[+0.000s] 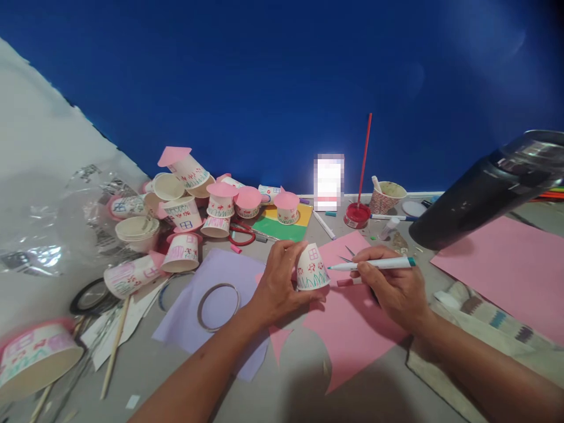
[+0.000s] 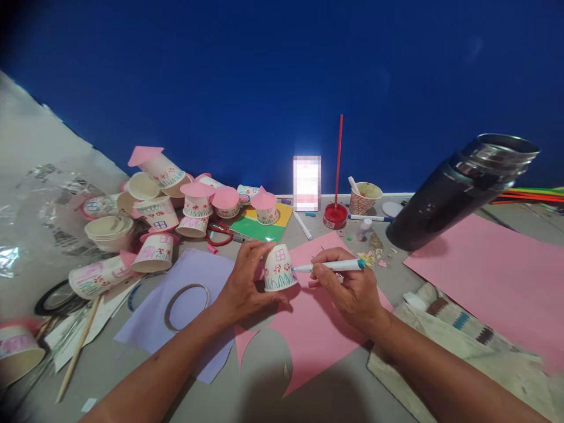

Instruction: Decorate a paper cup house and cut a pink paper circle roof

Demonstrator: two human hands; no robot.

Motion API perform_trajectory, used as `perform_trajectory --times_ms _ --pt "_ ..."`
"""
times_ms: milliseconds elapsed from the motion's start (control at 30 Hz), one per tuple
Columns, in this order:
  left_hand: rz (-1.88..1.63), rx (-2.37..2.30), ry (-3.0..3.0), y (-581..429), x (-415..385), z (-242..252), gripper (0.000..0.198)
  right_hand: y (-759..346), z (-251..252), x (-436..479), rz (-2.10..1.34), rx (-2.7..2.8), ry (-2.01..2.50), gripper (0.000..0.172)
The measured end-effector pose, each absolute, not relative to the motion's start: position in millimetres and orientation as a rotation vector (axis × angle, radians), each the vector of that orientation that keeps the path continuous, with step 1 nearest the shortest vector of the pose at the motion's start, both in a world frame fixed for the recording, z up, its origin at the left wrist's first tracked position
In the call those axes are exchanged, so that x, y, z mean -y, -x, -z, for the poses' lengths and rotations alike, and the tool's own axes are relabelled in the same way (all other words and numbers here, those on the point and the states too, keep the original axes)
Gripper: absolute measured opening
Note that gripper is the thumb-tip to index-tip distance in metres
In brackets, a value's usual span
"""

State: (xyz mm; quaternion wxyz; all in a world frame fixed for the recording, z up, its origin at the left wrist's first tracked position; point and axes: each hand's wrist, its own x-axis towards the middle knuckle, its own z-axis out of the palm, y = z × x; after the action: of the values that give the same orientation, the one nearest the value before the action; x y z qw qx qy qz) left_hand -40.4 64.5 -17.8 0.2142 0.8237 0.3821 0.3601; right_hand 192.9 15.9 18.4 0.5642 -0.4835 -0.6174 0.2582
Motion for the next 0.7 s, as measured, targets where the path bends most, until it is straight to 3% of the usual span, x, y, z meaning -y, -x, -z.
perform_trajectory --times_ms 267,700 --pt "-1.087 -0.94 -2.315 37.9 -63.5 15.2 0.089 -197.7 -22.3 -11.4 -0.355 1.608 1.12 0.015" --pt "-1.113 -0.903 -2.328 35.6 -61.5 13.7 0.085 -195.0 -25.8 -12.0 -0.338 1.681 1.078 0.012"
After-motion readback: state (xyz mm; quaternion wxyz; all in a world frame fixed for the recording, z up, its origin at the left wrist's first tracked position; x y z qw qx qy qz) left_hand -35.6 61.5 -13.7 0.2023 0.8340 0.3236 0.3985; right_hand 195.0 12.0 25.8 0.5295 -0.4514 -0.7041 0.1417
